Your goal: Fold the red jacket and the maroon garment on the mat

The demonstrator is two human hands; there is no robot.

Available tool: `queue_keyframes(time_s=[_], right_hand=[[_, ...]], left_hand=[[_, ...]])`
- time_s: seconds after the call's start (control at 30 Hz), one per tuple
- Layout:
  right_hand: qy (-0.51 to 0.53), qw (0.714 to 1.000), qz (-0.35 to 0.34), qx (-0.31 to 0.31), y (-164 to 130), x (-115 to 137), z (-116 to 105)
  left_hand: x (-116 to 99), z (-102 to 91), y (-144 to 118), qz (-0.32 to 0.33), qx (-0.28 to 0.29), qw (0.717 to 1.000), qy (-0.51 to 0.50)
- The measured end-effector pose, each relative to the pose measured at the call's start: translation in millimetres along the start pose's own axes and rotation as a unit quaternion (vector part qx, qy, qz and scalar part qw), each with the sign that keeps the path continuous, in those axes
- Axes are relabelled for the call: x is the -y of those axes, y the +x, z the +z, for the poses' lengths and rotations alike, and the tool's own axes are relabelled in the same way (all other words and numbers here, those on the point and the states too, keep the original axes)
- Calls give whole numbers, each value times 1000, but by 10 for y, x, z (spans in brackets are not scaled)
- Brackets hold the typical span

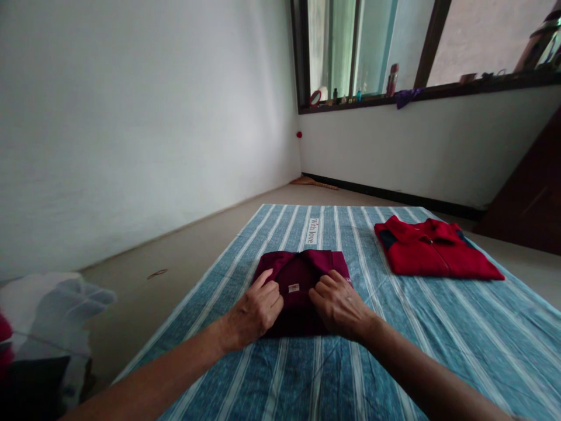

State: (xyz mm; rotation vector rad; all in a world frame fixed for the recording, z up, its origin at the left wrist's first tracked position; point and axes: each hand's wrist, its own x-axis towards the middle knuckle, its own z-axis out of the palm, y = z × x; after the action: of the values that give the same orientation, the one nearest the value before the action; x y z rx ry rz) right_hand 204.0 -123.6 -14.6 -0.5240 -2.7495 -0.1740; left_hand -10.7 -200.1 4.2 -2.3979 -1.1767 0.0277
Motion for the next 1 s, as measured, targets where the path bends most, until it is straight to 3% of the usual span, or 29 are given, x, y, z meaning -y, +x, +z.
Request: queue_keyframes(time_s=[0.23,0.4,0.57,0.77,1.0], right_hand=[[-33,998,-33,-49,-32,26,100],[-21,999,0,-29,-34,78,43],[-1,998,28,-53,104,218,81],[-21,996,40,-75,226,331,262],[-55,995,-1,-88,176,324,308]], left_hand=[[-50,39,-12,-11,-34,999,6],[85,-3,-101,-52,-26,994,-98],[223,-24,-265,-68,-46,982,-172],[198,130,-402,-111,-46,974,-193],[221,276,-412,-176,-55,955,-232]])
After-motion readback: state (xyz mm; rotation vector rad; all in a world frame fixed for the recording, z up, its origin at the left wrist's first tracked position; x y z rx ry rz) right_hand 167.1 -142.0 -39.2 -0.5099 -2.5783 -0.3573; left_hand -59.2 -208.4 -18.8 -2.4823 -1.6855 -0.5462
